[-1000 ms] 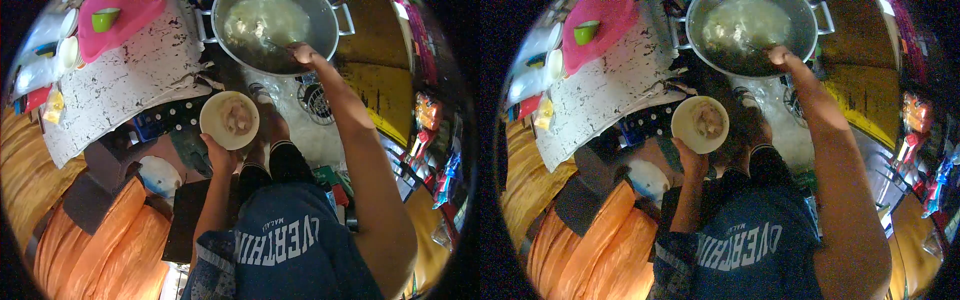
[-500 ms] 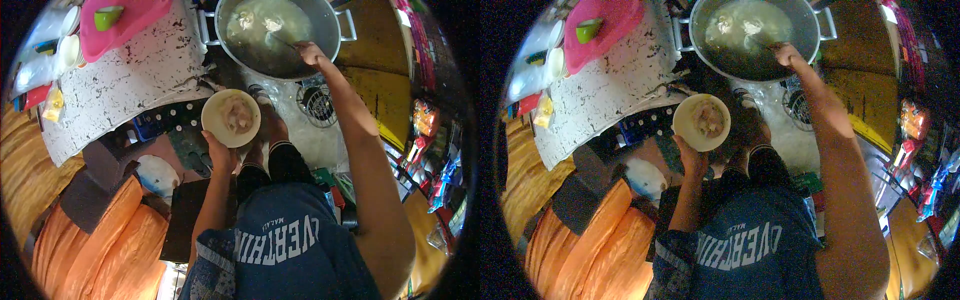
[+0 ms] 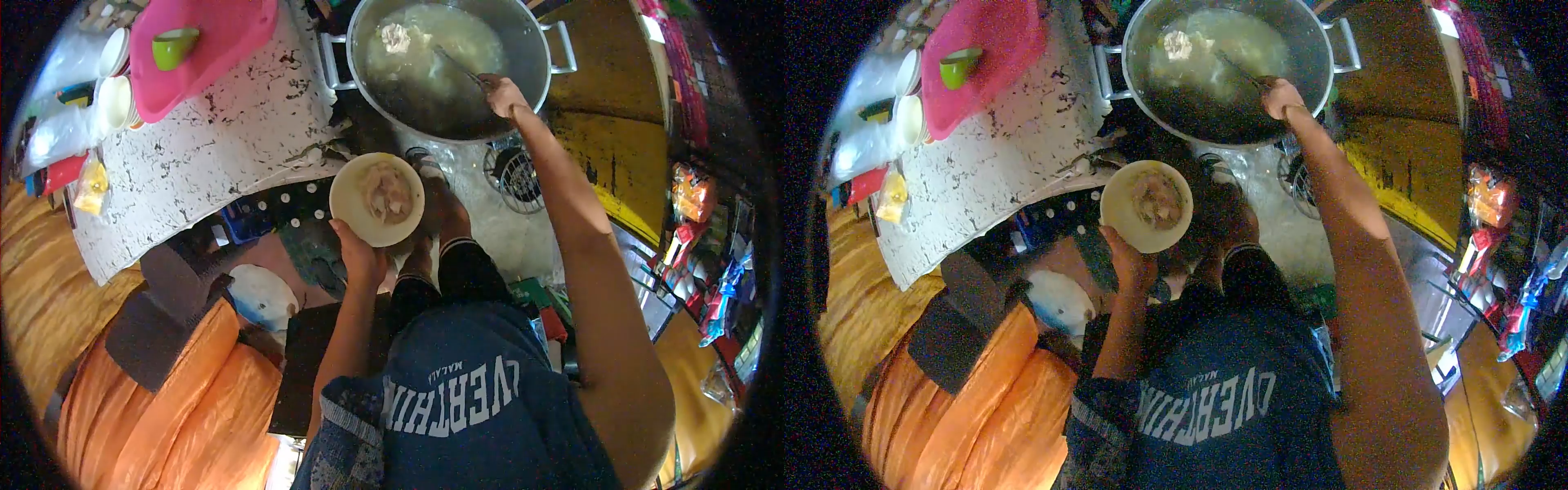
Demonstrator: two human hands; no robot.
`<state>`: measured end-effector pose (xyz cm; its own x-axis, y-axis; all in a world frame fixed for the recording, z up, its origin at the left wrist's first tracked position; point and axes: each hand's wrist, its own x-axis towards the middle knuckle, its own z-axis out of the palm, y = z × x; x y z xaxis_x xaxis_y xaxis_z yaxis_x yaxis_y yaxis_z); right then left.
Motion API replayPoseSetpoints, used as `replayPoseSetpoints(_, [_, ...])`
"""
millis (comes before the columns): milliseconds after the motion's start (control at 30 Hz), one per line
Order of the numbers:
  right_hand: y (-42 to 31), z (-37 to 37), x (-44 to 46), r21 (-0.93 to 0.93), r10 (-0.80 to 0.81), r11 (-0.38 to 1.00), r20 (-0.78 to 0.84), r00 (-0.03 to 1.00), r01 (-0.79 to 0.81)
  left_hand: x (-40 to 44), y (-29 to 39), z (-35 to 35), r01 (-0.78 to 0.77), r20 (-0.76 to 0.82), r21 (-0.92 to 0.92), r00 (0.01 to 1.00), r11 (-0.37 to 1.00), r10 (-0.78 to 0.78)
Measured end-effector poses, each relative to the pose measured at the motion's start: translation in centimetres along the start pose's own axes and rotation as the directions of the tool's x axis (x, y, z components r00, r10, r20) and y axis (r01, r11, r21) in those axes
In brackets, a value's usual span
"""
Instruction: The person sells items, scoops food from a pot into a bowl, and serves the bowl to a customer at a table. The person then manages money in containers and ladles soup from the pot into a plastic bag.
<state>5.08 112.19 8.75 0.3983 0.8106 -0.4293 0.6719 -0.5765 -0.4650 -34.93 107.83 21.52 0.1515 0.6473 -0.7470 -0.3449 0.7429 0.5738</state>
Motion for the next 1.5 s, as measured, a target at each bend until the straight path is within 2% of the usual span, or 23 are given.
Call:
replayPoseSetpoints(167, [-0.4,0.4,0.9,0.088,-0.043,0.995,0.011,0.999,0.042,0.0,0.5,0.0,0.025,0.022,-0.007,0.999,1.0,-0.025])
replayPoseSetpoints(233, [-0.9,0.1,1.3,-0.369,0.099,0.926,0.046,0.994,-0.075,0.0,0.8,0.0,0.043,0.025,0.001,0.999,0.999,-0.043])
replayPoseSetpoints(433, [-2.9,-1.7,-0.5,-0.549,0.166,0.816,-0.079,0.983,-0.182,0.4,0.6,-0.8,0.006,0.008,-0.026,1.0,1.0,-0.006])
replayPoseSetpoints(533, [-3.1,-3.1,0.1,-0.51,0.189,0.834,-0.093,0.977,-0.21,0.3,0.7,-1.4,0.018,-0.012,-0.003,1.0,1.0,-0.018])
replayPoseSetpoints(600, [0.7,-1.9,2.7,-0.545,0.153,0.808,-0.176,0.972,-0.226,0.4,0.6,-1.7,0.023,0.04,-0.021,0.999,1.0,-0.022])
replayPoseSetpoints(667, [5.7,-1.3,6.3,-0.49,0.007,0.871,0.045,0.999,0.016,0.2,0.4,-1.8,0.029,0.019,-0.018,0.999,0.999,-0.029])
replayPoseSetpoints(700, [8.3,-1.5,7.6,-0.836,-0.084,0.442,0.322,0.943,0.325,0.2,0.4,-1.7,0.032,0.001,-0.017,0.999,0.999,-0.032])
replayPoseSetpoints(733, [7.5,-2.3,7.1,-0.838,-0.082,0.441,0.32,0.944,0.323,0.0,0.4,-1.6,0.033,0.004,-0.019,0.999,0.999,-0.033])
replayPoseSetpoints(767, [5.7,-3.6,6.1,-0.604,-0.038,0.782,0.201,0.979,0.154,-0.2,0.6,-1.3,0.039,0.001,-0.012,0.999,0.999,-0.039])
replayPoseSetpoints(800, [5.4,-4.1,5.7,-0.242,0.054,0.97,0.107,0.993,-0.027,-0.3,0.6,-1.3,0.046,-0.002,-0.004,0.999,0.999,-0.046])
replayPoseSetpoints(833, [5.0,-3.9,5.2,-0.243,0.054,0.97,0.106,0.993,-0.027,-0.4,0.5,-1.2,0.045,0.0,-0.005,0.999,0.999,-0.045])
replayPoseSetpoints(867, [5.8,-2.4,5.1,0.048,-0.11,0.993,0.131,0.985,0.104,-0.3,0.3,-1.2,0.035,0.029,-0.021,0.999,0.999,-0.035])
replayPoseSetpoints(900, [7.0,-0.3,4.9,0.336,-0.272,0.915,0.108,0.956,0.223,-0.2,0.2,-1.2,0.025,0.058,-0.035,0.998,0.999,-0.023])
replayPoseSetpoints(967, [8.2,3.3,4.6,0.787,-0.53,0.49,-0.073,0.845,0.375,-0.1,0.4,-0.8,0.01,0.071,-0.043,0.997,0.999,-0.006])
replayPoseSetpoints(1067, [8.0,4.8,5.1,0.907,-0.563,0.222,-0.18,0.806,0.358,-0.2,0.6,-0.2,-0.002,0.034,-0.032,0.999,0.999,0.003])
replayPoseSetpoints(1100, [7.6,4.4,5.4,0.3,-0.651,0.735,0.06,0.757,0.609,-0.4,0.8,-0.1,0.008,-0.009,-0.014,1.0,1.0,-0.008])
replayPoseSetpoints(1133, [7.4,3.9,5.2,-0.13,-0.596,0.775,0.177,0.783,0.619,-0.7,1.0,-0.1,0.011,-0.014,-0.009,1.0,1.0,-0.011])
replayPoseSetpoints(1167, [7.0,3.2,5.0,-0.526,-0.53,0.606,0.291,0.796,0.596,-0.8,1.1,0.2,0.007,-0.032,-0.009,0.999,1.0,-0.007])
replayPoseSetpoints(1267, [3.7,0.3,2.5,-0.294,-0.491,0.805,0.155,0.857,0.515,-0.8,0.9,-0.1,0.005,-0.013,-0.032,1.0,0.999,-0.005])
replayPoseSetpoints(1300, [2.8,-0.4,2.0,-0.194,-0.27,0.929,0.221,0.937,0.314,-1.0,0.9,-0.3,0.01,0.016,-0.046,1.0,0.999,-0.009])
replayPoseSetpoints(1367, [2.1,-1.3,0.9,-0.114,-0.043,0.99,0.3,0.953,0.081,-1.1,0.8,-0.2,0.009,0.022,-0.068,1.0,0.998,-0.007])
replayPoseSetpoints(1433, [2.5,-1.3,0.3,0.254,-0.07,0.967,0.235,0.969,0.008,-1.2,0.7,-0.2,0.008,0.025,-0.088,1.0,0.996,-0.006])
replayPoseSetpoints(1500, [4.8,0.0,1.4,0.369,-0.132,0.928,0.208,0.969,0.047,-0.8,0.1,-0.8,-0.016,0.07,-0.092,0.997,0.996,0.023])
